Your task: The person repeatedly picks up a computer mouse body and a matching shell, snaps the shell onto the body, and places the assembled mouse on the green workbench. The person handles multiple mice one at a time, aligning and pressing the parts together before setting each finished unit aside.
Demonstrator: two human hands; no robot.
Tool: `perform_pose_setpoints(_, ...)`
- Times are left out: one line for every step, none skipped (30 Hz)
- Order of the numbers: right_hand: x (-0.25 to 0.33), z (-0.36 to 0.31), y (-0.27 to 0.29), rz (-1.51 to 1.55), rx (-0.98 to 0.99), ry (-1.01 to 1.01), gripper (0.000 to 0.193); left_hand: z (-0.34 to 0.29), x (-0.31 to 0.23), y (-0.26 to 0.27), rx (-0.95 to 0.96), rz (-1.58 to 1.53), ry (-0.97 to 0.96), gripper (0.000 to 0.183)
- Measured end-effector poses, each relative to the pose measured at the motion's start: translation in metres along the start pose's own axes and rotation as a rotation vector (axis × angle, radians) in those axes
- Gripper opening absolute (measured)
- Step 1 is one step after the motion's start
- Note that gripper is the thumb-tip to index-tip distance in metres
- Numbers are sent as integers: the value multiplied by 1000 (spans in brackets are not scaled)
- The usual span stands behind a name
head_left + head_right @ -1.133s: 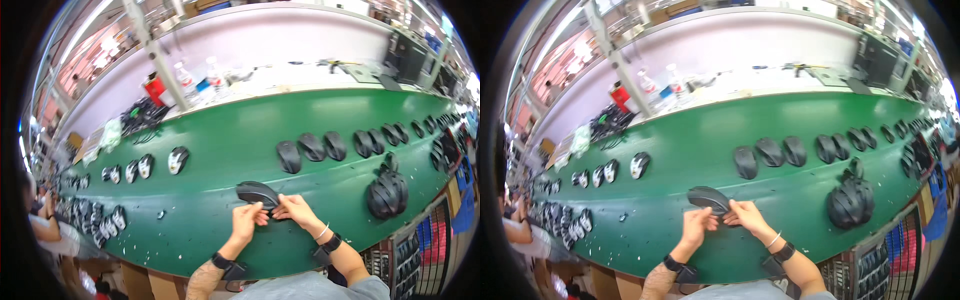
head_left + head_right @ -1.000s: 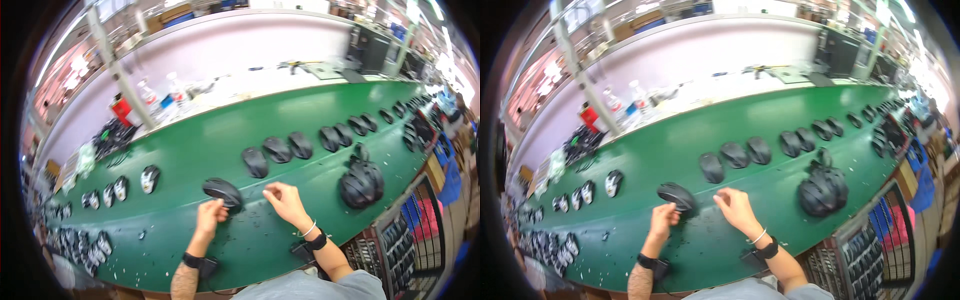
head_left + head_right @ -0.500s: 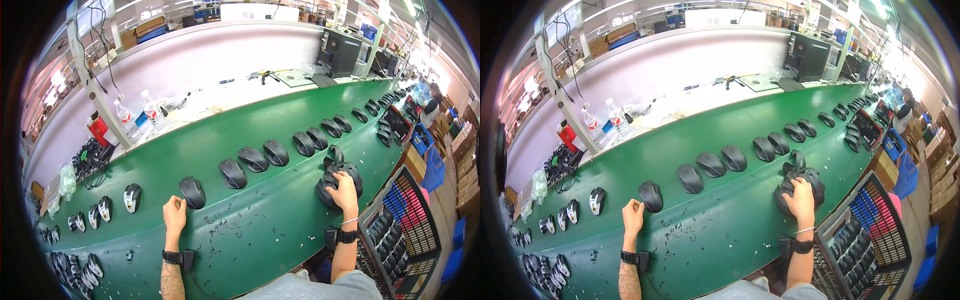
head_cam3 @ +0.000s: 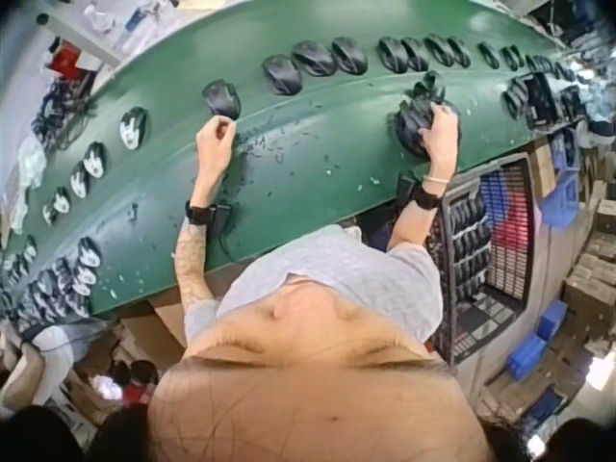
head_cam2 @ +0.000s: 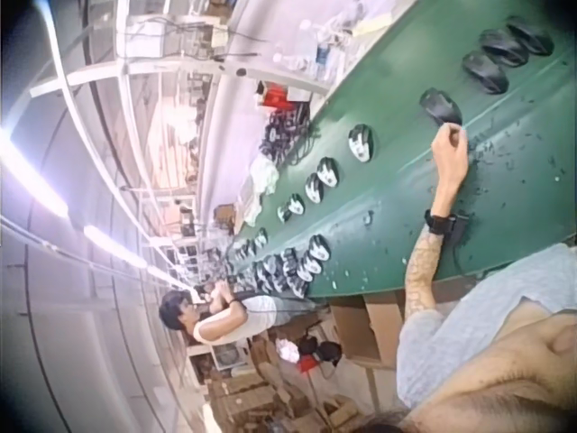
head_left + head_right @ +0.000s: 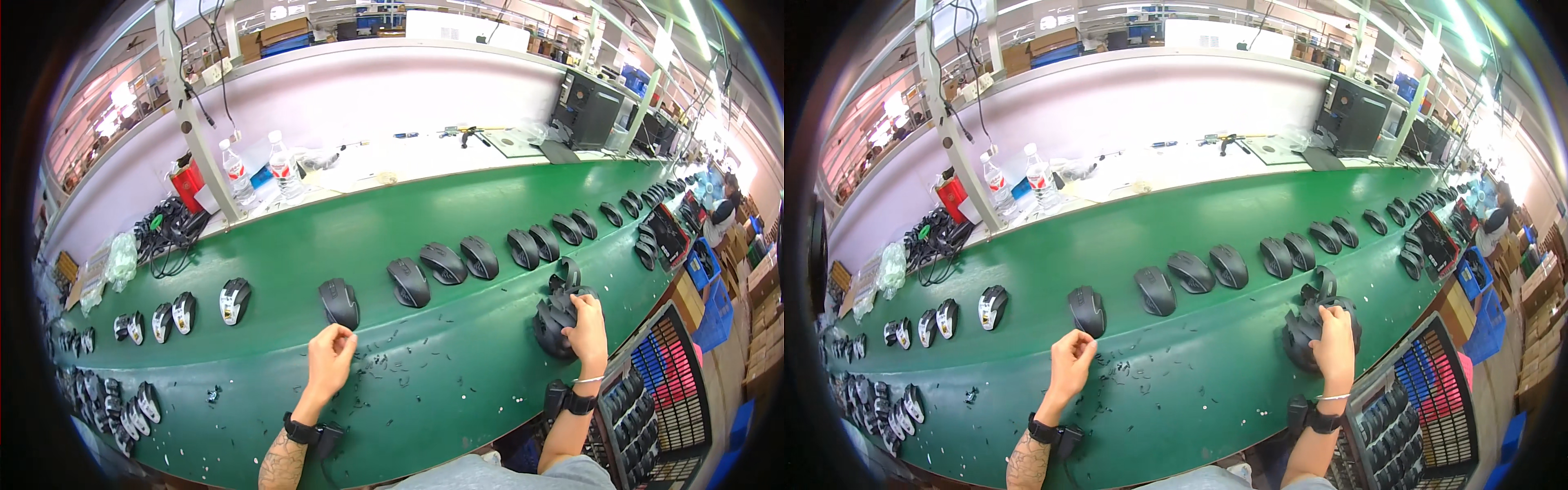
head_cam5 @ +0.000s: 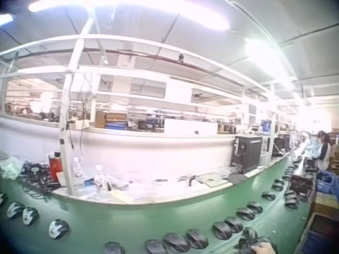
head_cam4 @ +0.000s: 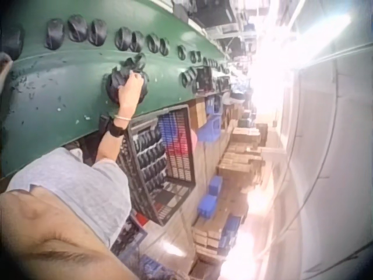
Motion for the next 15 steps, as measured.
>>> perform_pose_setpoints(15,1,2,66,-14,56,67,-3,-3,-4,16,-56,-2,14)
perform_pose_setpoints(33,-1,7,127,-31,106,66,-4,-15,-10,32,-110,-35,14)
perform_pose_setpoints(55,-2,6,196,-39,164,65,-7,-20,-15,94,-148,-24,17)
perform_pose_setpoints(83,-5,1,302,36,281,65,-10,-28,-22,164,-253,-25,20)
perform_pose_setpoints(112,-10,-8,414,114,397,65,-12,-38,-28,231,-353,-26,23)
perform_pose_setpoints(139,-16,-21,529,183,423,65,-13,-50,-33,279,-426,-49,25)
perform_pose_setpoints(164,-25,-34,651,256,453,65,-14,-59,-37,319,-493,-72,28)
perform_pose_setpoints(176,-30,-50,706,257,451,64,-12,-60,-41,346,-459,-83,31)
perform_pose_setpoints(187,-34,-65,769,257,458,63,-12,-65,-42,283,-520,-97,32)
perform_pose_setpoints(195,-37,-75,841,219,430,62,-12,-62,-38,210,-497,-72,33)
perform_pose_setpoints(204,-38,-79,889,240,430,62,-12,-58,-33,137,-475,-45,34)
perform_pose_setpoints(212,-39,-83,936,265,431,62,-13,-55,-25,105,-443,-55,34)
perform_pose_setpoints(219,-40,-88,983,291,430,62,-15,-52,-18,74,-410,-63,34)
perform_pose_setpoints(224,-41,-96,1038,341,421,60,-16,-50,-11,45,-378,-71,35)
perform_pose_setpoints(228,-44,-102,1097,363,421,59,-17,-44,-7,60,-424,-34,34)
Point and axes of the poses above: each hand's wrist, its own z-axis towards the middle knuckle, its own y-axis out of the back of the hand, x = y × z, the point moved 4 cm from there along z, towards the middle knuckle, and after that the axes turned 6 degrees about z, right-handed, at the moved point
